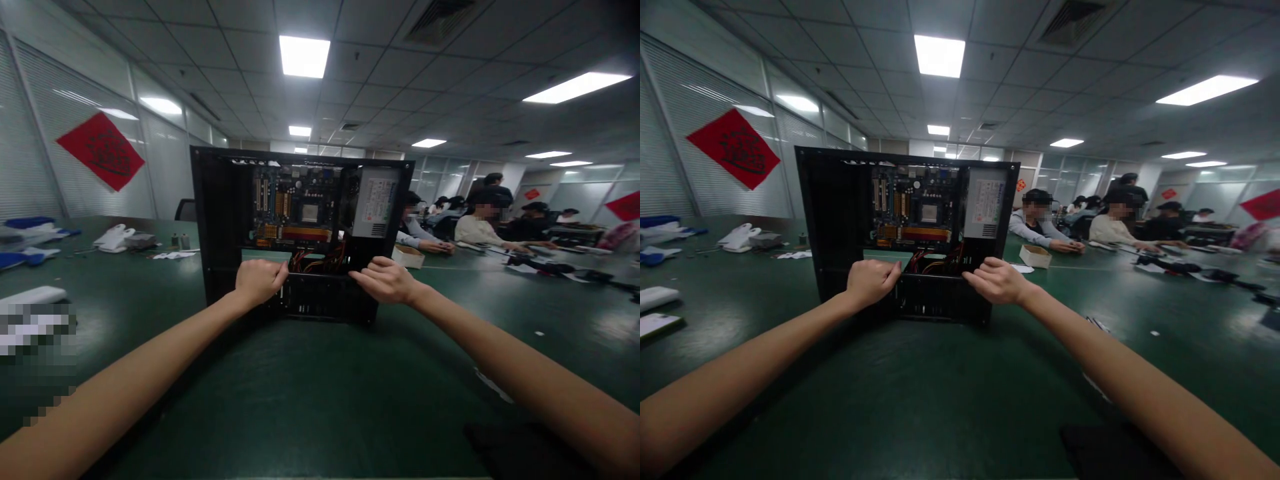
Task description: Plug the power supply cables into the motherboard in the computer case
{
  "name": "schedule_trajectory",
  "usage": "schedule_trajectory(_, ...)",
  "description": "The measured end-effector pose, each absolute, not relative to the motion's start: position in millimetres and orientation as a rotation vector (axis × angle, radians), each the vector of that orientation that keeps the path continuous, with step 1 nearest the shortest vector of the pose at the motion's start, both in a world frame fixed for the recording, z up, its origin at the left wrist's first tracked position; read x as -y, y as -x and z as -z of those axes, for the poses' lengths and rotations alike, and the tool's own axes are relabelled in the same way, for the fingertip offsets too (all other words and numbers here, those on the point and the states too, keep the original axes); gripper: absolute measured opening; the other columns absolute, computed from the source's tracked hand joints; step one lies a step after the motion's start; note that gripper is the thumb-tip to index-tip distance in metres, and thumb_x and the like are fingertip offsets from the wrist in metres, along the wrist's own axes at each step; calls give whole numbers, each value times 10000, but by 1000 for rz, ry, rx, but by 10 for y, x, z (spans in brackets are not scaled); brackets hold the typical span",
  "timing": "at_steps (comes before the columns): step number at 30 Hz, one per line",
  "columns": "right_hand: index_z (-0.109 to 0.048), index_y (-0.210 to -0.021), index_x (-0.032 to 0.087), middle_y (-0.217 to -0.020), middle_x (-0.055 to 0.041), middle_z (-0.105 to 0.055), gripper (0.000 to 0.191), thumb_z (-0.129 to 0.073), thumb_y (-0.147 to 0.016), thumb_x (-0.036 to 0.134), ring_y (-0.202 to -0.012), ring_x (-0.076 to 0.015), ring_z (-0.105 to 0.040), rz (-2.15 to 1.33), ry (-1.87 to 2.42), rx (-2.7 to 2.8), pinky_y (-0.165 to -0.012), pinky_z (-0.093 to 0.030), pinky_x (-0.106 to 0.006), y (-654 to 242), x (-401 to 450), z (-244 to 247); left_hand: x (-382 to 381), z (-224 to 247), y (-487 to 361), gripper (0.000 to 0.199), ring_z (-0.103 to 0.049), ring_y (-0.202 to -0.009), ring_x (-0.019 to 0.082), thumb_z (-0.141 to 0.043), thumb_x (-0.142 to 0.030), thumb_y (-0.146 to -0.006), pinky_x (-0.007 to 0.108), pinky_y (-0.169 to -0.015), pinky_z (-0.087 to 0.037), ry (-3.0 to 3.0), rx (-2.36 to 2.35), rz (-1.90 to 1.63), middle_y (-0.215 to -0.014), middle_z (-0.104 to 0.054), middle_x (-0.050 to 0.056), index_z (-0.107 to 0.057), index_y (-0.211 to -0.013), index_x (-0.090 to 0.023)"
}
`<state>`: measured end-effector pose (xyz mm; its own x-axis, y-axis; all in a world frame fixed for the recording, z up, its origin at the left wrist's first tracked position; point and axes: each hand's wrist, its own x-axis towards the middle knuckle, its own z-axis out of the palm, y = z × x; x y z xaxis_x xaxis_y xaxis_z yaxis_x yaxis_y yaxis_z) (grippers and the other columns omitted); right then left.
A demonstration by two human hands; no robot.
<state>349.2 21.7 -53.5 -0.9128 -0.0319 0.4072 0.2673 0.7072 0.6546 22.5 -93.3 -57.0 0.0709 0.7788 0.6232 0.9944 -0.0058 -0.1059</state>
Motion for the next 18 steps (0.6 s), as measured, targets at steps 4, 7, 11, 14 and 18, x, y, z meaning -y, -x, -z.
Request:
schedule_trajectory(4,-739,-1091,164,-771,-58,-707,339,-419,-1044,268,-683,-158,-549,1035,326,2463,-813,-388,-328,-3467,-332,566,847,575,-329,712,-690,-755,251,-209,-494,-1036,313,-606,-356,1788,1785,547,-835,-769,128,-806,-816,-174)
schedule_trajectory(7,-745,-1070,166,-756,-65,-705,345,-418,-1051,274,-701,-165,-564,1056,389,2418,-836,-375,-328,-3394,-310,617,805,565,-333,701,-691,-756,258,-222,-495,-1031,321,-624,-391,1798,1802,556,-848,-770,133,-816,-840,-178)
schedule_trajectory(11,-744,-1059,164,-760,-79,-709,359,-405,-1059,279,-727,-177,-577,1032,517,2423,-854,-346,-335,-3247,-191,638,714,514,-272,628,-707,-812,281,-296,-510,-1002,327,-659,-431,1740,1894,619,-885,-775,143,-827,-893,-192)
schedule_trajectory(14,-740,-1009,153,-748,-88,-709,380,-390,-1066,287,-721,-181,-576,1038,594,2432,-833,-318,-341,-3142,-105,616,605,426,-221,608,-716,-863,307,-328,-553,-976,339,-685,-454,1701,2015,734,-921,-780,151,-829,-931,-212)
schedule_trajectory(18,-724,-970,144,-742,-92,-715,406,-360,-1080,288,-708,-191,-590,1102,640,2428,-795,-286,-356,-3012,-25,591,435,267,-101,673,-720,-898,327,-297,-618,-963,357,-717,-466,1726,2233,918,-914,-788,136,-822,-838,-216)
